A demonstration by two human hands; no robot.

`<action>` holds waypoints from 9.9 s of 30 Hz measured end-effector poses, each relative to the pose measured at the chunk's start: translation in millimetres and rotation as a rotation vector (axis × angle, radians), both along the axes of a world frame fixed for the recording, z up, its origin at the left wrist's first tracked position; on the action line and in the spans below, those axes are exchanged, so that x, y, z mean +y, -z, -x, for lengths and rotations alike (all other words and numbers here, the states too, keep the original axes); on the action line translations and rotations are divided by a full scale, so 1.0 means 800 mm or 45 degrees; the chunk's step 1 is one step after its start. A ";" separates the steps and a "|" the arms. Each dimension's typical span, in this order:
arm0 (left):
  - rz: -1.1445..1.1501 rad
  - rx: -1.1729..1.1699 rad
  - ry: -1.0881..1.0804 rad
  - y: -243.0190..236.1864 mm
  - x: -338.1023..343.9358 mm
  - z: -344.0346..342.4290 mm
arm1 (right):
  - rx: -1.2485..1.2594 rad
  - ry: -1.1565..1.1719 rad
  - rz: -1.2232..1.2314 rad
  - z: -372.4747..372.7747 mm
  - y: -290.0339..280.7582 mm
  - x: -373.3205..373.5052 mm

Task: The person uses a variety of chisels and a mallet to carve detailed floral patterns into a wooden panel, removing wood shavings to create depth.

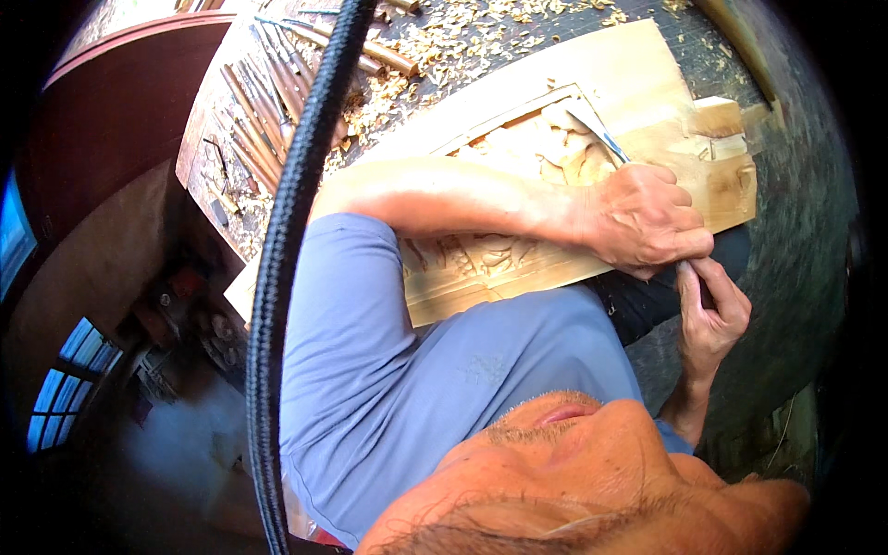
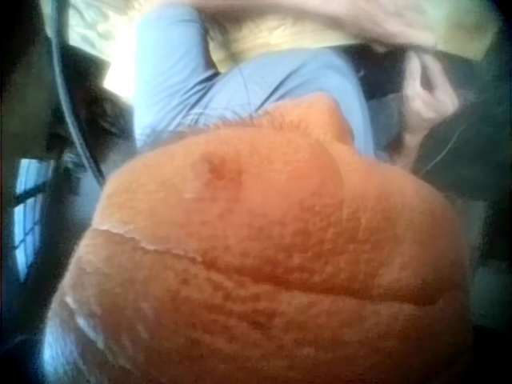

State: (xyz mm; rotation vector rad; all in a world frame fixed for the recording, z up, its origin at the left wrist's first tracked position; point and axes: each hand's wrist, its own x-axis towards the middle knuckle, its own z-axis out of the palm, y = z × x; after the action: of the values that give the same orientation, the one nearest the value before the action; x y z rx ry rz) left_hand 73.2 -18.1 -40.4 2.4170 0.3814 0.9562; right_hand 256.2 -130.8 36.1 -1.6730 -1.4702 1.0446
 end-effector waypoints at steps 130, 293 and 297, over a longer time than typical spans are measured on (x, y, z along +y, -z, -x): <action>-0.396 0.706 -0.912 -0.055 0.046 0.229 | 0.243 0.757 -0.303 -0.041 0.168 -0.047; 0.096 -0.040 -0.696 -0.085 -0.109 0.158 | -0.473 -0.515 -1.354 0.139 -0.060 0.012; 0.296 -0.281 -1.006 -0.069 -0.134 0.135 | -0.348 -0.563 -1.441 0.160 -0.052 0.015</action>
State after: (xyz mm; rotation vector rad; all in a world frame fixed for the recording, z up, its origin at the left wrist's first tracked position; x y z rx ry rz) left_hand -34.8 -125.7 15.0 1.9162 1.3366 1.3809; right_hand 128.2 -118.6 77.9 -0.6853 -2.0842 0.0337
